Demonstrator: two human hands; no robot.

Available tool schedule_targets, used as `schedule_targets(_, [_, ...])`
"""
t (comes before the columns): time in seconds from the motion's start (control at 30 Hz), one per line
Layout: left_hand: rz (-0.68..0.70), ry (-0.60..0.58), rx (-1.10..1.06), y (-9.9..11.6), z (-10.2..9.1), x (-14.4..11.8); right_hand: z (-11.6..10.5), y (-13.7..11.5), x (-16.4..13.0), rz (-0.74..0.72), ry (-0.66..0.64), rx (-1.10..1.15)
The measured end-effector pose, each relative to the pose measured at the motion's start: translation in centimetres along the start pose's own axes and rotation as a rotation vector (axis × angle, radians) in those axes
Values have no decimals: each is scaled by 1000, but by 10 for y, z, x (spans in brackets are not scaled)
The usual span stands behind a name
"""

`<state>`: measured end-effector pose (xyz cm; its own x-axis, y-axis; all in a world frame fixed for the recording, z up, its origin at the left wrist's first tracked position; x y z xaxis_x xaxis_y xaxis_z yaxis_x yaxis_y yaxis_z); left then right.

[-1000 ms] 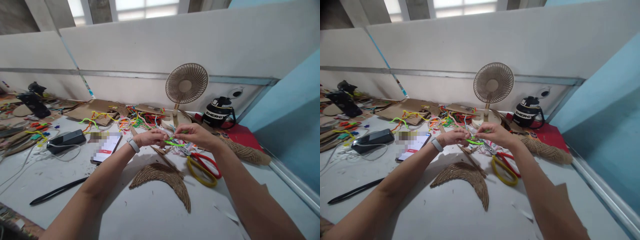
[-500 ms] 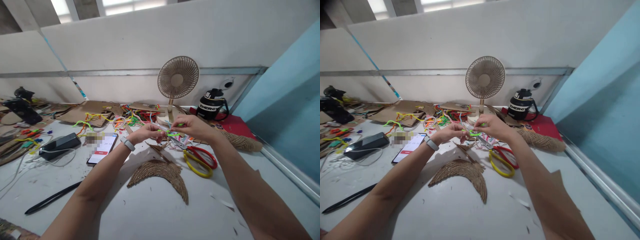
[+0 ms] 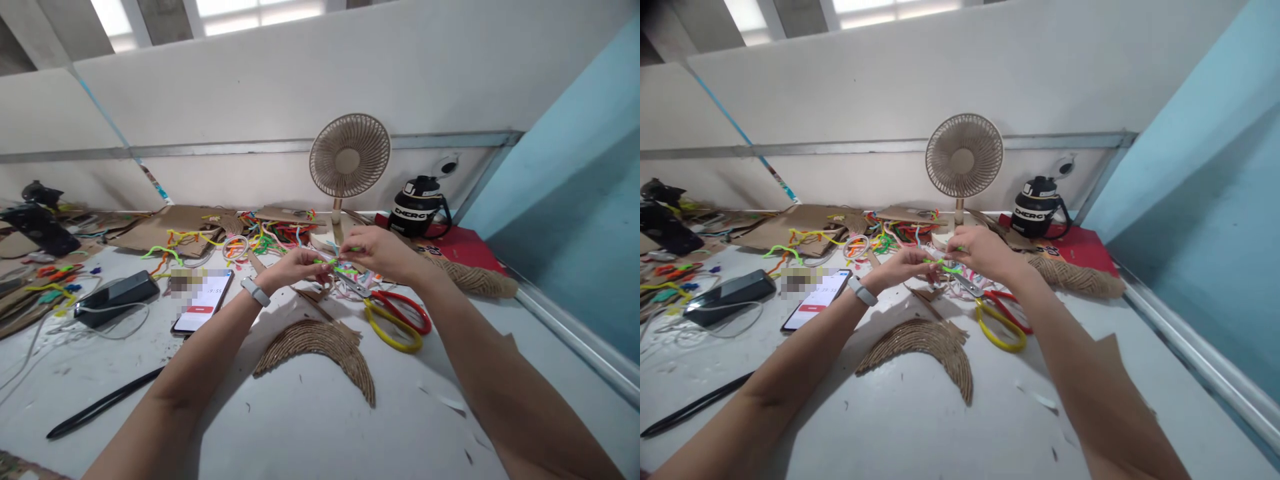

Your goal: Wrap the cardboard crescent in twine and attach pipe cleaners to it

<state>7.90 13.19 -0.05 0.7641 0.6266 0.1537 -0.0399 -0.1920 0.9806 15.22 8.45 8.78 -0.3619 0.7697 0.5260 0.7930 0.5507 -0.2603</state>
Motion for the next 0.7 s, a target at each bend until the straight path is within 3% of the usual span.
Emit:
schedule_targets(0.13, [12,-35,-73,2,-3,-3,-7,10,-2,-3,7,-12])
schedule_targets(0.3, [-18,67,-129,3,-19,-7,-10,17,-5,-30,12,-45])
schedule_targets(0.7, [-1,30,-96,3,-12,-4,-7,13,-5,-33,-6,-110])
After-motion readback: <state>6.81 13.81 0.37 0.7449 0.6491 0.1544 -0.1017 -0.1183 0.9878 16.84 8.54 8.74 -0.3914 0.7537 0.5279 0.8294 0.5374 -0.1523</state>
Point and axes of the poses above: each hand's wrist, its own x-axis towards the middle knuckle, its own z-axis out of the palm, y = z × x, the point moved 10 cm from there along x, towards the middle knuckle, and after that the axes turned 10 degrees about y, right-handed, at the moved point
